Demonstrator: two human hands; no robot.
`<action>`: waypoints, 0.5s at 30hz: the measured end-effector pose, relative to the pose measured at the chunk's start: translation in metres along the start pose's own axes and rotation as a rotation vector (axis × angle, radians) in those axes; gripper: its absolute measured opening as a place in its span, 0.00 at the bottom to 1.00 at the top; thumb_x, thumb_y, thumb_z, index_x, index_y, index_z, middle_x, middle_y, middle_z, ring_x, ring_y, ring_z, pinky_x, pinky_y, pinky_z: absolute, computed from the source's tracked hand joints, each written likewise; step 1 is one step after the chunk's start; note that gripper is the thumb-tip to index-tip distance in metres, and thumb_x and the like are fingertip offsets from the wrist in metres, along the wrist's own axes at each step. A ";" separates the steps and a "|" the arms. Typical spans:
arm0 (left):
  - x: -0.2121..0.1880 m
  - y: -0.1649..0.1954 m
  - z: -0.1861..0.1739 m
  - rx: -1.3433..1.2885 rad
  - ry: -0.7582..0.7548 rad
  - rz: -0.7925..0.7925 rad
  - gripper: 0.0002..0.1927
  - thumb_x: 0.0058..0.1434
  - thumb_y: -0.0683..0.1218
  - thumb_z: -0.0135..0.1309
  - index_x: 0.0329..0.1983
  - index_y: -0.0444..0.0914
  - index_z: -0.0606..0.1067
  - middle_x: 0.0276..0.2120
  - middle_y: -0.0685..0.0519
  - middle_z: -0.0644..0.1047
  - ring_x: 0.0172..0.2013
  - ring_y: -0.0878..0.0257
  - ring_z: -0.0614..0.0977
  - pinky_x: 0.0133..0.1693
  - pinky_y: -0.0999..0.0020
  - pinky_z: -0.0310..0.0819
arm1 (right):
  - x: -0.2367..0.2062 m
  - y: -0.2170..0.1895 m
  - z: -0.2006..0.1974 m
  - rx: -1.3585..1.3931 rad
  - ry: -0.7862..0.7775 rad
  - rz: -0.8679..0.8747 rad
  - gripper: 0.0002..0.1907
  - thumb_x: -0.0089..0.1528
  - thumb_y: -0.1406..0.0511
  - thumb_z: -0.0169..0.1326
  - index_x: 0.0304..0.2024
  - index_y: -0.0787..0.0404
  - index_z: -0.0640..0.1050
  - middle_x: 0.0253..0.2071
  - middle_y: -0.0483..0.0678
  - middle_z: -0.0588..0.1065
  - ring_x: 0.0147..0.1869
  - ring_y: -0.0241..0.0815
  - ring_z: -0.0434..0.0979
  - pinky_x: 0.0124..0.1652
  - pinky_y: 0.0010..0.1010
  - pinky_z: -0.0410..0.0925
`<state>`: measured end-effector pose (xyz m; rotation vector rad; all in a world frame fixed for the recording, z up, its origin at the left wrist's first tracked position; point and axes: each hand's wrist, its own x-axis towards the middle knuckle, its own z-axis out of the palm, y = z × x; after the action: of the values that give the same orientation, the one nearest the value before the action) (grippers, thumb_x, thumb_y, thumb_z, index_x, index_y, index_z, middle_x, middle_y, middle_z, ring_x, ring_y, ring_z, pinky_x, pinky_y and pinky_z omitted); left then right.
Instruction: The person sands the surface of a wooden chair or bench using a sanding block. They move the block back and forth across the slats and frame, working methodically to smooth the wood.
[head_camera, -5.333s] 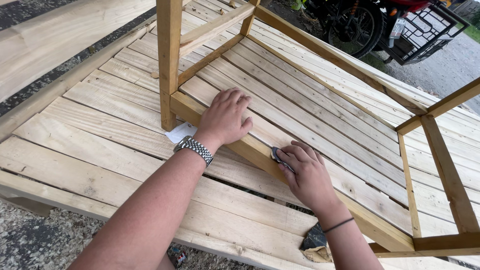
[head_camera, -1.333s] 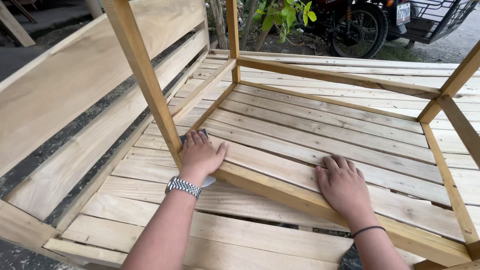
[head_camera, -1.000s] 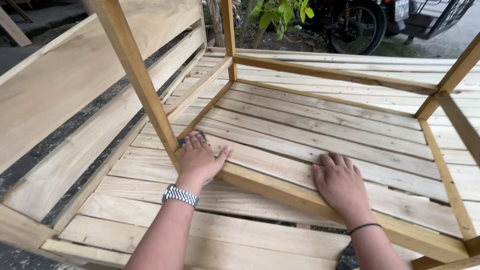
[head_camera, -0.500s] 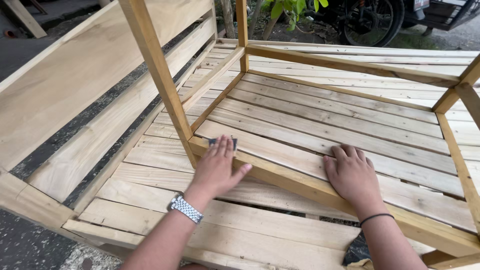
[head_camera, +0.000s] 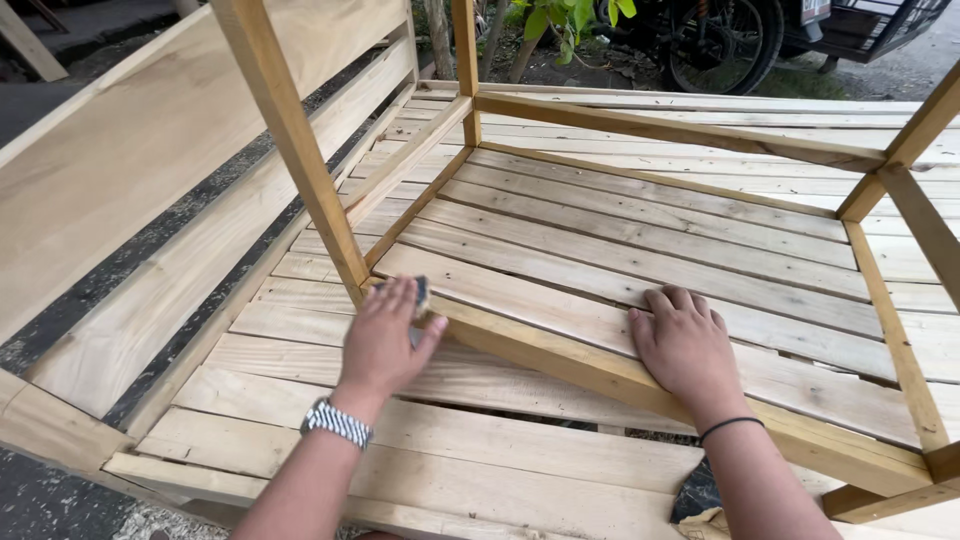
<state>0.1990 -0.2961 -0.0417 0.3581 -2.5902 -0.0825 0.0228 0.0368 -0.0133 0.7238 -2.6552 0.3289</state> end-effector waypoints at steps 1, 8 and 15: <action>-0.003 -0.006 0.005 -0.032 0.038 0.050 0.39 0.66 0.66 0.44 0.67 0.31 0.65 0.67 0.41 0.67 0.68 0.51 0.66 0.68 0.57 0.53 | 0.000 0.001 0.001 -0.006 -0.009 -0.007 0.25 0.67 0.50 0.44 0.57 0.57 0.77 0.61 0.51 0.72 0.70 0.53 0.67 0.64 0.45 0.61; -0.008 -0.009 0.023 0.057 0.120 0.057 0.28 0.64 0.45 0.50 0.69 0.40 0.70 0.68 0.51 0.70 0.68 0.58 0.69 0.71 0.58 0.56 | 0.002 0.004 0.004 0.003 -0.019 0.009 0.26 0.66 0.50 0.43 0.59 0.56 0.76 0.63 0.50 0.72 0.69 0.52 0.67 0.64 0.45 0.61; -0.006 -0.002 0.036 -0.098 0.228 0.145 0.19 0.62 0.40 0.55 0.57 0.42 0.76 0.56 0.51 0.77 0.60 0.51 0.74 0.67 0.55 0.64 | 0.001 0.002 0.001 0.018 -0.038 0.009 0.26 0.67 0.50 0.43 0.60 0.57 0.76 0.63 0.50 0.72 0.69 0.51 0.67 0.64 0.45 0.60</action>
<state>0.1861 -0.2965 -0.0755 0.1338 -2.3683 -0.1104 0.0205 0.0381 -0.0144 0.7311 -2.6948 0.3459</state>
